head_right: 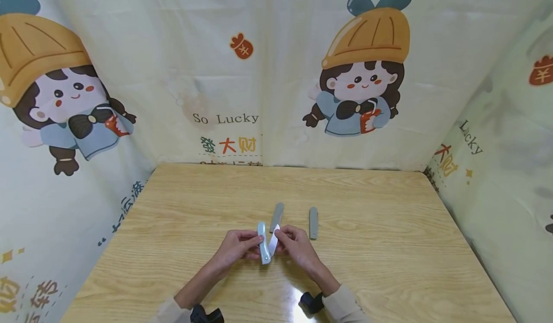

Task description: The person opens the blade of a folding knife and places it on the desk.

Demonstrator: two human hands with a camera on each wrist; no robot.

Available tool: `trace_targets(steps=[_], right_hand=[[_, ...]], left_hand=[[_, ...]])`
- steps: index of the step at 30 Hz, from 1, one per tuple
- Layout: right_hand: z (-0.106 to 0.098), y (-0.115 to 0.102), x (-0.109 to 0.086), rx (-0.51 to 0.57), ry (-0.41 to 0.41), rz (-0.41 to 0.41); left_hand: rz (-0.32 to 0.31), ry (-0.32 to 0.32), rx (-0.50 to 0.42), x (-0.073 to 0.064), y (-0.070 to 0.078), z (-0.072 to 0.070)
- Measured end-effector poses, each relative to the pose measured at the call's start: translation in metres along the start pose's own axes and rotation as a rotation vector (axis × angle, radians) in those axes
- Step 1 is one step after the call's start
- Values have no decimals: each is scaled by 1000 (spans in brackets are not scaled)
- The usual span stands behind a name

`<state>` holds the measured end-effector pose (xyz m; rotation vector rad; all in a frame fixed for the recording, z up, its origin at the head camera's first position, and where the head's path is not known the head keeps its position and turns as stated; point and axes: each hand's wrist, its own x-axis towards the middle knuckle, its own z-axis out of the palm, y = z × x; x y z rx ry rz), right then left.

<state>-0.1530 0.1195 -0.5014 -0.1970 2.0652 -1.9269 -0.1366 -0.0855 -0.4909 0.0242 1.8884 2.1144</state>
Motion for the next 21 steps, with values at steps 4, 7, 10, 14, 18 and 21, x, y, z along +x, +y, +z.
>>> trace_targets(steps=[4, 7, 10, 14, 18, 21], right_hand=[[1, -1, 0, 13, 19, -1], [0, 0, 0, 20, 22, -6], [-1, 2, 0, 20, 19, -6], [-1, 3, -1, 10, 30, -2], [-1, 2, -2, 13, 40, 1], [0, 2, -2, 24, 39, 5]], left_hand=[[2, 21, -10, 1, -1, 1], [6, 31, -19, 1, -2, 2], [7, 44, -20, 1, -2, 2], [8, 58, -25, 0, -3, 2], [14, 69, -37, 0, -3, 2], [19, 77, -47, 0, -3, 2]])
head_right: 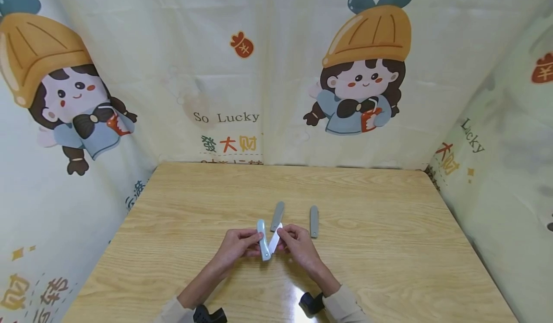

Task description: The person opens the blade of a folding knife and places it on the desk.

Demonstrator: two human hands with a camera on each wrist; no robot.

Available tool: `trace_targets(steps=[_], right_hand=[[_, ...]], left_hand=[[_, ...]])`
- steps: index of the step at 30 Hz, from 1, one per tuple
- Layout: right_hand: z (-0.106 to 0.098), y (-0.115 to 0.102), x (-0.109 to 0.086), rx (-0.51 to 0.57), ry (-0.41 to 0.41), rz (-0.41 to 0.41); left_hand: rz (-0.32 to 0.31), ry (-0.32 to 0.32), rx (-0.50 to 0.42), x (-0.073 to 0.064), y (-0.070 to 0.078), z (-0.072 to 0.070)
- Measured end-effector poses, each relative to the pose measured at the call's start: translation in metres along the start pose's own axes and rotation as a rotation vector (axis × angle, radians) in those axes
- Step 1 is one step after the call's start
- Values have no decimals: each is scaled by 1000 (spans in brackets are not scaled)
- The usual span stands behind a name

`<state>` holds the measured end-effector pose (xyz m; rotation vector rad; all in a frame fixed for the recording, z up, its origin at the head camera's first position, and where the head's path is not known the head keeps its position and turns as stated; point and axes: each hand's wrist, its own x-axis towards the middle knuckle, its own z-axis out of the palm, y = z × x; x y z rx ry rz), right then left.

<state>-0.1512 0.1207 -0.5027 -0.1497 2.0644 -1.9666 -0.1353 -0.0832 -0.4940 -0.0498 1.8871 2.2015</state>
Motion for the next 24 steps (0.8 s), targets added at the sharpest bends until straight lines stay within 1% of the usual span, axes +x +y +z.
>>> trace_targets(steps=[3, 6, 7, 8, 9, 10, 11, 12, 13, 14, 16, 17, 18, 19, 20, 21, 23, 24], right_hand=[[0, 0, 0, 18, -5, -3], [-1, -1, -1, 27, -14, -4], [-2, -1, -2, 27, -17, -4], [-2, -1, -2, 23, -19, -4], [-3, -2, -3, 18, -21, -5], [-3, -2, -3, 13, -23, -3], [-4, -3, -4, 8, -25, -2], [-4, -3, -4, 3, -27, -1], [-5, -4, -5, -4, -29, -1], [-6, -4, -5, -13, -34, -4], [-8, -5, -6, -29, -47, -11], [-8, -6, -6, -37, -57, -18], [-9, -6, -7, -40, -67, -26], [-10, -7, -7, -47, -79, -35], [-10, -7, -7, -51, -91, -46], [-10, -7, -7, -54, -104, -55], [-9, -6, -7, -57, -128, -68], [-8, -5, -7, -61, -135, -73]], left_hand=[[0, -5, -16, 0, 0, 0], [-15, -48, 19, 1, 1, -4], [-6, -70, 69, 0, 2, -6], [9, -88, 144, 0, 3, -8], [33, -111, 220, -1, 5, -11], [73, -139, 311, -1, 7, -14], [127, -164, 423, -2, 10, -18], [197, -185, 546, -2, 13, -20], [284, -207, 674, -2, 15, -23], [381, -233, 794, -2, 17, -25], [604, -293, 1003, 1, 20, -27], [719, -307, 1103, 3, 20, -27], [828, -323, 1179, 5, 20, -28], [928, -333, 1241, 7, 20, -28], [1009, -336, 1286, 9, 19, -28], [1070, -337, 1313, 11, 18, -28], [1154, -325, 1359, 12, 15, -29], [1179, -324, 1368, 13, 13, -30]])
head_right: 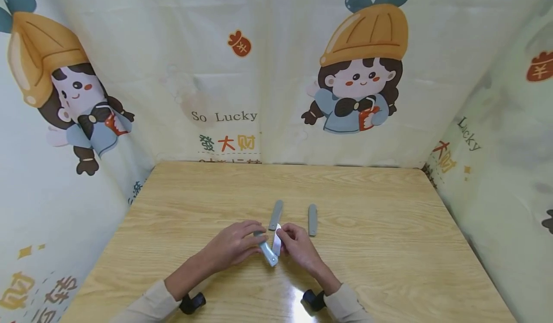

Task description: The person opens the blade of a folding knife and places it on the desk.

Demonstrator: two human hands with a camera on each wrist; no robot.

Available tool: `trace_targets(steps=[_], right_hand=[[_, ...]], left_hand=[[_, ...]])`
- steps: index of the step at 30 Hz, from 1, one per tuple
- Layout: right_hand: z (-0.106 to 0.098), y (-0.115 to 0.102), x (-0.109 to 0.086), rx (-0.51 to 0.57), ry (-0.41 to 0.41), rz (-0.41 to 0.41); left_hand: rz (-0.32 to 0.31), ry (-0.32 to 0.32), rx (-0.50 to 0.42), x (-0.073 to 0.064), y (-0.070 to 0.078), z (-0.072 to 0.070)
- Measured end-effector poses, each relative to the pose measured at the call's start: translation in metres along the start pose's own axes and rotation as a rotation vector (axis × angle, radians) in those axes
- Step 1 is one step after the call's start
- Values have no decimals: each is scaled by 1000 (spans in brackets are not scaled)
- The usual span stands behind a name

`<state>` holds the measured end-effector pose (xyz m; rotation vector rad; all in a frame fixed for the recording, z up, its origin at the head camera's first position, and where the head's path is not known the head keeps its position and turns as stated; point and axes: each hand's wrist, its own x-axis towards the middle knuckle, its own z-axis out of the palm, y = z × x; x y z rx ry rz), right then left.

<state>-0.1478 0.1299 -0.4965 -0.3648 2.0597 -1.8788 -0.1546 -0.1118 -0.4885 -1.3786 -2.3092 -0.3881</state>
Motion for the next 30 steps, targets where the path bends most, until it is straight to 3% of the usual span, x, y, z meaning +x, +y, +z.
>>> trace_targets(steps=[6, 18, 25, 30], right_hand=[[2, 3, 2, -24, 5, -13], [4, 1, 5, -40, 47, -2], [2, -1, 8, -40, 83, 8], [1, -3, 11, -19, 114, 25]], left_hand=[[21, 32, 6, -3, -2, 6], [-62, 15, -55, -3, -4, 6], [-50, 46, -76, 2, -9, 4], [-42, 32, -59, 8, -12, 1]])
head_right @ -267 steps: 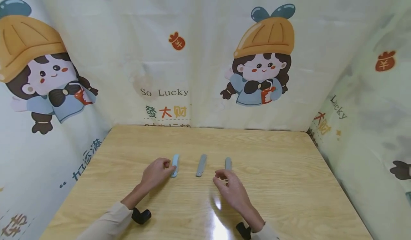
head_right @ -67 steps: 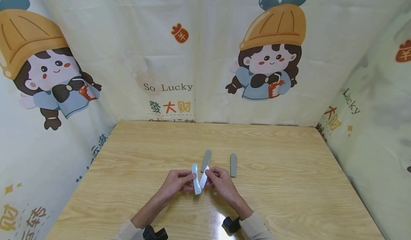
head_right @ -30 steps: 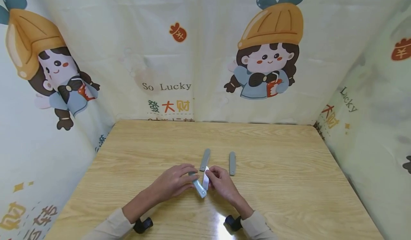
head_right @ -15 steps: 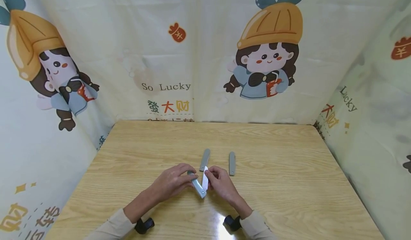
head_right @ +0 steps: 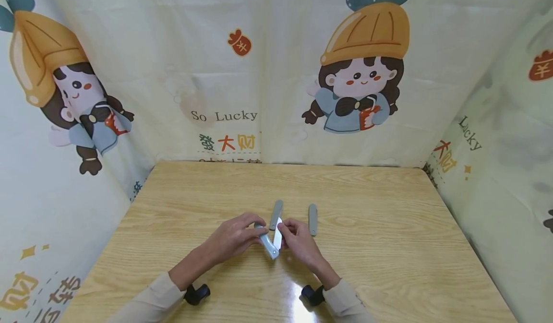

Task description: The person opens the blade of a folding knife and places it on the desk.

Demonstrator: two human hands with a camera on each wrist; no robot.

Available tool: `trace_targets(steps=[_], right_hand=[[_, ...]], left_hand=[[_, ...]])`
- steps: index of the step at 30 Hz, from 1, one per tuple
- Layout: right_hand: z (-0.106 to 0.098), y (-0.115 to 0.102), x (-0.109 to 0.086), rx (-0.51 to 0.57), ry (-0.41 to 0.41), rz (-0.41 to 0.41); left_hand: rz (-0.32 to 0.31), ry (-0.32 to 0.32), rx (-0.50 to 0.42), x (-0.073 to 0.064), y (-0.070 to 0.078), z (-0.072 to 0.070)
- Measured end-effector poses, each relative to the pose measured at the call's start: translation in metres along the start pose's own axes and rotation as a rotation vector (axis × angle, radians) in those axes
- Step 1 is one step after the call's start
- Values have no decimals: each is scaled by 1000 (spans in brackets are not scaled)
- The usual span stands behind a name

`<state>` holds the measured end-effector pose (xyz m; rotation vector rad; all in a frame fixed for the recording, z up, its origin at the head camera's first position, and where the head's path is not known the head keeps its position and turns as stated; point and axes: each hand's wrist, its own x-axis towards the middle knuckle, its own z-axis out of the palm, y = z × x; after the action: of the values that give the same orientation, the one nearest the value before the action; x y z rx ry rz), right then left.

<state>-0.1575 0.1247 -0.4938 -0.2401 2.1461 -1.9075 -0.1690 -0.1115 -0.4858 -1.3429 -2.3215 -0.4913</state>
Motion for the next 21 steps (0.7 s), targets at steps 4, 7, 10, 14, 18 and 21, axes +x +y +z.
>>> trace_targets(steps=[4, 7, 10, 14, 18, 21], right_hand=[[-2, -1, 1, 22, -6, -4], [-3, 0, 1, 26, -15, -11], [-4, 1, 1, 28, -13, -5], [-3, 2, 2, 28, -2, -3], [-3, 1, 2, 19, 1, -5], [-4, 1, 2, 10, 5, -3]], left_hand=[[-18, -7, -8, 1, -1, 0], [-32, -6, -9, 0, 0, 1], [-48, -10, -11, -1, 0, 2], [-68, -8, -21, -2, 1, 3], [-82, 6, -18, -2, 2, 3], [-94, 13, -7, -2, 3, 3]])
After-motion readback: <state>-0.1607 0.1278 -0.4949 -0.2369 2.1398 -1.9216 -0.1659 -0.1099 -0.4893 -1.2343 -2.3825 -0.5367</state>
